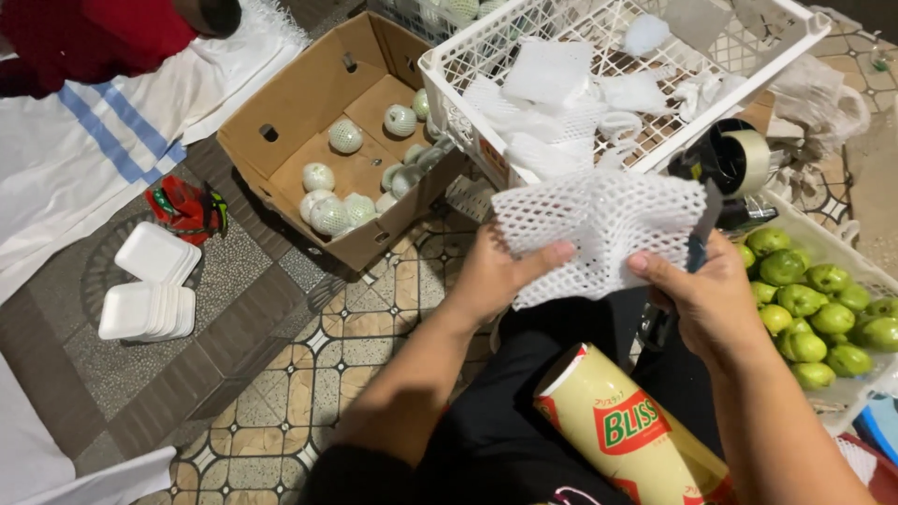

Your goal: Wrapping green fruits in protective foam nets and plastic film before placing them into storage crates.

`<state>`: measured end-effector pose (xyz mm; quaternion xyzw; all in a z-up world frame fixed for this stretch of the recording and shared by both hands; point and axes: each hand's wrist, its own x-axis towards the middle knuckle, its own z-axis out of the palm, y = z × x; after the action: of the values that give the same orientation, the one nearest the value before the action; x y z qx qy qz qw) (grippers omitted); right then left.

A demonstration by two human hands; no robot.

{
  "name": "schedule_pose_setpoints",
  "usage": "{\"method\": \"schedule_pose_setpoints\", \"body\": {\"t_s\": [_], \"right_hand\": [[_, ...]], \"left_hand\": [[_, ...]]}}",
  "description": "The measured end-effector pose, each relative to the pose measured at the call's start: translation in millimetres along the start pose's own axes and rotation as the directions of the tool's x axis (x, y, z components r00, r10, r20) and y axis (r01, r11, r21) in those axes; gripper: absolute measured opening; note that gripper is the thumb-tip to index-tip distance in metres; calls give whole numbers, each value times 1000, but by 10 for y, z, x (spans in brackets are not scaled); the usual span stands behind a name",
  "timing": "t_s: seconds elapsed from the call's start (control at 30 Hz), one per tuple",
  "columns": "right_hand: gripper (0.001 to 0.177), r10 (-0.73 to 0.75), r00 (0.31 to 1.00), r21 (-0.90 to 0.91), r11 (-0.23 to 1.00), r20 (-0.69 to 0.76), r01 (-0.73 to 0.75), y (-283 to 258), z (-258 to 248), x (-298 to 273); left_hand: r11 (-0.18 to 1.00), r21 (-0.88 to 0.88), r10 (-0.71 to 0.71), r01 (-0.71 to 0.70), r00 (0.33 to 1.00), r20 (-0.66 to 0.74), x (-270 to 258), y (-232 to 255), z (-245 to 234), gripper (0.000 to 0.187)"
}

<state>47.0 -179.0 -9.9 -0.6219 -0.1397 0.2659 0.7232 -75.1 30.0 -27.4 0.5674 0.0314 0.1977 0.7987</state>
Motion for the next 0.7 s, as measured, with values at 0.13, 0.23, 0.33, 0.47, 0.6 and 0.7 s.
{"method": "schedule_pose_setpoints", "body": {"t_s": [0.13, 0.23, 0.33, 0.47, 0.6, 0.7], "right_hand": [[84, -28, 999, -72, 997, -26, 26, -200, 54, 1], [84, 114, 992, -75, 991, 50, -110, -212, -41, 52], [37, 70, 995, -73, 995, 68, -65, 50, -291, 96], [40, -55, 987, -54, 997, 149, 64, 177, -714, 4], [55, -124, 954, -87, 984, 274, 154, 712, -1291, 436], [54, -137, 833, -158, 953, 536, 259, 800, -1315, 642]], "left_hand": [[996, 71, 58, -58, 998, 2, 27, -58, -103, 27], [992, 106, 56, -75, 984, 172, 22, -2, -183, 28], [975, 221, 0, -16, 997, 73, 56, -67, -300, 34], [993, 22, 106, -112, 977, 188, 9, 115, -323, 56], [977, -189, 133, -103, 980, 150, 33, 279, -630, 41], [998, 55, -55, 42, 967, 248, 92, 299, -451, 69]]}}
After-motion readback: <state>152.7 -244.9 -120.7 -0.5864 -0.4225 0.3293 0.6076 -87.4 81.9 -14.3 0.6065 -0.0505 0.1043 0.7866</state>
